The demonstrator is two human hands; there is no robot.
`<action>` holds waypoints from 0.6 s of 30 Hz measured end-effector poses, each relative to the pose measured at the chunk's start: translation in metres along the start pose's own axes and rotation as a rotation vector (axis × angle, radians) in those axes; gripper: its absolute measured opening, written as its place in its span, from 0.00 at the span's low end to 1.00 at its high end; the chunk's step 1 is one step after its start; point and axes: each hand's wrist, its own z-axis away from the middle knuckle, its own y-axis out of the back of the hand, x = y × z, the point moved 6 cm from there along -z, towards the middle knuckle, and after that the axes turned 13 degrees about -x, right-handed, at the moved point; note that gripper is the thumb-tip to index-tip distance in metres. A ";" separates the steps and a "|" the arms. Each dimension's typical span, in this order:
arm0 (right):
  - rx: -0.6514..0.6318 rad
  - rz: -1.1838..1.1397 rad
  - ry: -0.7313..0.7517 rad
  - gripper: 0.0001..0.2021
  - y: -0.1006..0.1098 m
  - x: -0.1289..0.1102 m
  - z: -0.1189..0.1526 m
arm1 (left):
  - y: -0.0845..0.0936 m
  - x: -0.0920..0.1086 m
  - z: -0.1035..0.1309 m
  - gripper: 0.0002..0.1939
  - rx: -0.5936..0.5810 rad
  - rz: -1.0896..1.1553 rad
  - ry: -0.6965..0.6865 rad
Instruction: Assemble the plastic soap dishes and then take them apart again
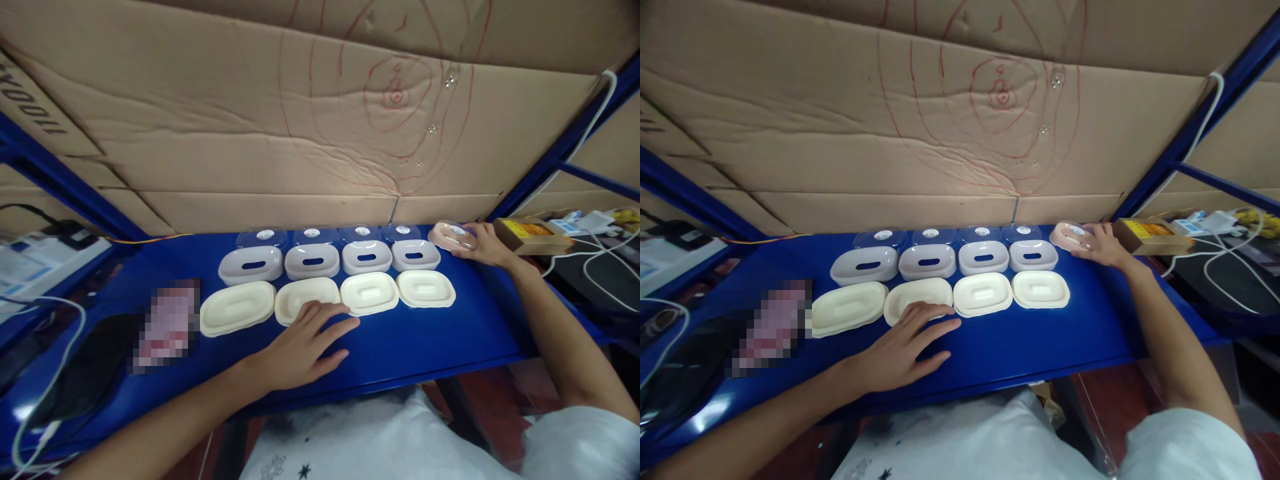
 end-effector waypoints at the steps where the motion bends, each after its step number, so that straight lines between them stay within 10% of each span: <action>1: 0.022 -0.008 0.000 0.38 -0.001 0.000 0.007 | 0.002 -0.002 0.001 0.22 0.011 0.042 0.004; 9: 0.209 -0.090 0.025 0.37 0.009 -0.049 0.024 | 0.002 -0.009 -0.001 0.33 0.082 0.498 0.066; 13: 0.015 -0.104 0.299 0.43 -0.004 -0.165 0.049 | 0.002 -0.010 -0.014 0.55 0.274 0.811 0.191; 18: -0.375 -0.121 0.770 0.49 -0.058 -0.309 0.092 | -0.001 -0.011 -0.028 0.65 0.249 0.963 0.223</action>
